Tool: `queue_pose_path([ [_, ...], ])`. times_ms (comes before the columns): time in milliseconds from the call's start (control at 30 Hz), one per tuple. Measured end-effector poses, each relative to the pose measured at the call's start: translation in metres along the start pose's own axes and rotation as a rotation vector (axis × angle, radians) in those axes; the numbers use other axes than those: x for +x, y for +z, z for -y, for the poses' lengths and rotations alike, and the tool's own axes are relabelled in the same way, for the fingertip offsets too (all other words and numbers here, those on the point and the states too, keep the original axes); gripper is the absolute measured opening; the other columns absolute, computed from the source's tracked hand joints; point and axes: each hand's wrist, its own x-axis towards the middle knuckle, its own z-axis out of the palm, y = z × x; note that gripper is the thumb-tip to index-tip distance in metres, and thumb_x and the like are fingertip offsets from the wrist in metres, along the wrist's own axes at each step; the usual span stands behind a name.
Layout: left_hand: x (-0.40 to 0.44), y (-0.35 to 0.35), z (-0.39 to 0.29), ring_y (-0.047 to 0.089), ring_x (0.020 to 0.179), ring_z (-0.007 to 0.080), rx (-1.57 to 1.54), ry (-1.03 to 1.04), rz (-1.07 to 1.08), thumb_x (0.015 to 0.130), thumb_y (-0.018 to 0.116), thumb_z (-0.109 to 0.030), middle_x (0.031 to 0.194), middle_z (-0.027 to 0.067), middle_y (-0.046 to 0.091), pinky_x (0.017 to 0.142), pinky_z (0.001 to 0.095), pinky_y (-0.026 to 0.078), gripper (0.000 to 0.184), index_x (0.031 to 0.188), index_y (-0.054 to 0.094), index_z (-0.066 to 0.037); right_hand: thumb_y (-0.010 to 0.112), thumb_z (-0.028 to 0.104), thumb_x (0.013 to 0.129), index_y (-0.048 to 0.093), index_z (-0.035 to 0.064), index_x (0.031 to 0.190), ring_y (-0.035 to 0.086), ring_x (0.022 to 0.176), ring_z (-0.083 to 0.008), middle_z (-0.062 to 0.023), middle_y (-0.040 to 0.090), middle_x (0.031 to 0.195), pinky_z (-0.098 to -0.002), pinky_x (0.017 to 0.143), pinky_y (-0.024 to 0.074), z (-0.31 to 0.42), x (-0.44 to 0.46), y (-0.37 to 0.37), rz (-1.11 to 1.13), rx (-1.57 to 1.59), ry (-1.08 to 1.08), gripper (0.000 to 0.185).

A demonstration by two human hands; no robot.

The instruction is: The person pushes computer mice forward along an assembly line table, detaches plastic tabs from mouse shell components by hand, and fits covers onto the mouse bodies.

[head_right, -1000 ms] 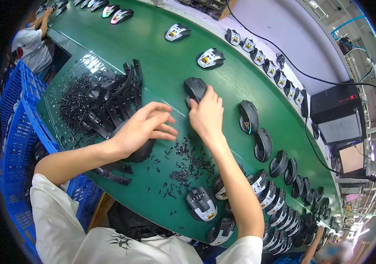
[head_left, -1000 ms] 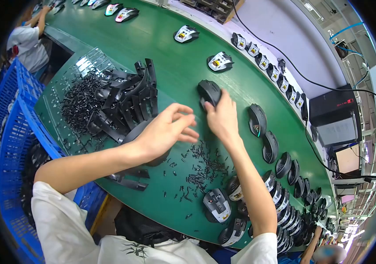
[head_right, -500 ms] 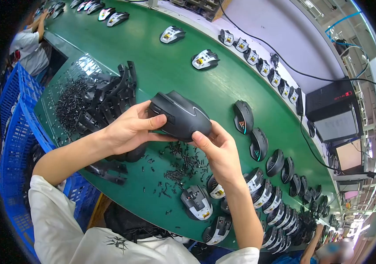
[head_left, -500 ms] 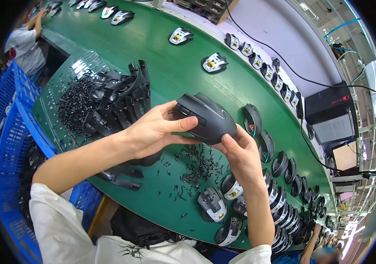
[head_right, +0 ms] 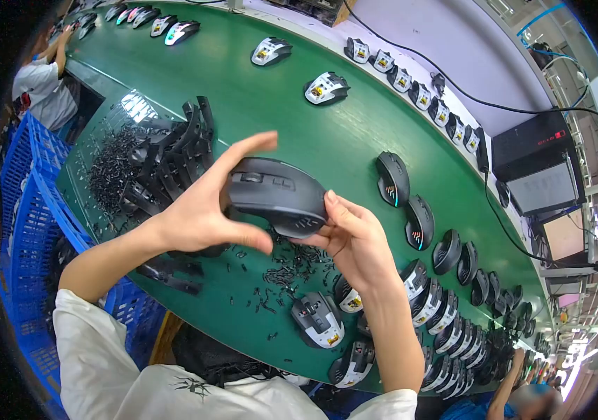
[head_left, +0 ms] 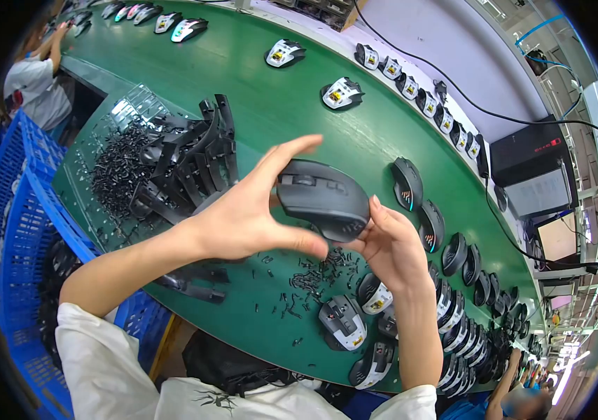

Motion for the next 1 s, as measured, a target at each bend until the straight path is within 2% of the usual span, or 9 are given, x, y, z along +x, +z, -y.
queue_pose_path([
  [67,0.000,0.000,-0.003,0.064,0.110,0.0171,0.079,0.123,-0.038,0.082,0.084,-0.003,0.118,0.0091,0.070,0.101,0.0315,0.051,0.049,0.126,0.062,0.000,0.059,0.026,0.107,0.057,-0.0095,0.134,0.072,0.093,-0.0234,-0.0200,0.071,0.115,-0.0316,0.086,0.0582,0.003,-0.003,0.004,0.005,0.059,0.040,0.045],
  [233,0.002,-0.017,-0.013,0.067,0.099,0.0164,-0.179,-0.284,0.035,0.087,0.082,-0.014,0.111,0.0097,0.072,0.093,0.0297,0.054,0.046,0.126,0.064,0.000,0.052,0.030,0.109,0.054,-0.0110,0.137,0.071,0.096,-0.0233,-0.0206,0.070,0.116,-0.0315,0.086,0.0573,-0.005,-0.001,0.021,0.016,-0.179,0.032,0.049],
  [367,0.009,-0.018,-0.016,0.068,0.099,0.0169,-0.234,-0.619,0.050,0.091,0.076,-0.012,0.111,0.0103,0.072,0.093,0.0289,0.055,0.038,0.125,0.065,0.002,0.056,0.020,0.106,0.053,-0.0066,0.141,0.069,0.102,-0.0229,-0.0219,0.069,0.119,-0.0328,0.086,0.0561,-0.015,0.000,0.019,-0.021,-0.057,-0.218,0.044],
  [533,-0.002,-0.005,0.009,0.069,0.094,0.0177,-0.196,-0.279,0.068,0.094,0.070,-0.008,0.106,0.0107,0.074,0.089,0.0286,0.056,0.029,0.121,0.067,0.004,0.064,0.009,0.099,0.054,0.0005,0.144,0.068,0.106,-0.0230,-0.0191,0.068,0.123,-0.0345,0.088,0.0550,-0.016,-0.002,0.027,-0.018,-0.559,-0.258,0.047],
  [700,-0.001,-0.002,0.022,0.069,0.095,0.0169,-0.214,-0.339,-0.065,0.096,0.065,-0.004,0.106,0.0101,0.074,0.089,0.0280,0.056,0.027,0.121,0.067,0.004,0.072,0.003,0.089,0.056,0.0007,0.142,0.067,0.107,-0.0284,-0.0171,0.068,0.126,-0.0359,0.097,0.0513,-0.013,0.033,-0.011,-0.276,-1.197,-0.772,0.055],
  [733,-0.002,-0.002,0.022,0.069,0.095,0.0169,-0.211,-0.337,-0.069,0.096,0.065,-0.004,0.106,0.0101,0.074,0.089,0.0280,0.056,0.027,0.121,0.067,0.004,0.071,0.002,0.089,0.054,0.0014,0.144,0.066,0.109,-0.0299,-0.0186,0.065,0.131,-0.0367,0.097,0.0515,-0.008,0.041,-0.023,-0.345,-1.249,-0.678,0.057],
  [800,0.001,-0.011,0.022,0.069,0.093,0.0183,-0.097,-0.339,0.054,0.094,0.063,-0.002,0.110,0.0115,0.073,0.087,0.0288,0.056,0.029,0.122,0.066,0.004,0.071,0.002,0.089,0.052,0.0022,0.146,0.066,0.111,-0.0314,-0.0200,0.062,0.136,-0.0375,0.098,0.0516,-0.009,0.069,-0.054,-0.399,-1.286,-0.611,0.060],
  [867,0.000,-0.015,0.024,0.069,0.091,0.0197,-0.002,-0.360,0.182,0.093,0.062,0.000,0.114,0.0130,0.072,0.085,0.0297,0.057,0.031,0.123,0.065,0.004,0.070,0.009,0.092,0.045,0.0025,0.149,0.063,0.114,-0.0398,-0.0239,0.053,0.142,-0.0424,0.093,0.0554,-0.024,0.091,-0.076,-0.635,-1.612,-0.797,0.062],
  [1000,0.002,-0.017,0.008,0.067,0.096,0.0231,0.402,-0.192,0.344,0.092,0.061,0.002,0.117,0.0134,0.069,0.089,0.0325,0.055,0.032,0.124,0.063,0.003,0.070,0.012,0.091,0.041,0.0007,0.150,0.060,0.117,-0.0429,-0.0262,0.048,0.145,-0.0449,0.096,0.0546,-0.042,0.081,-0.066,-0.422,-1.790,-0.794,0.066],
])
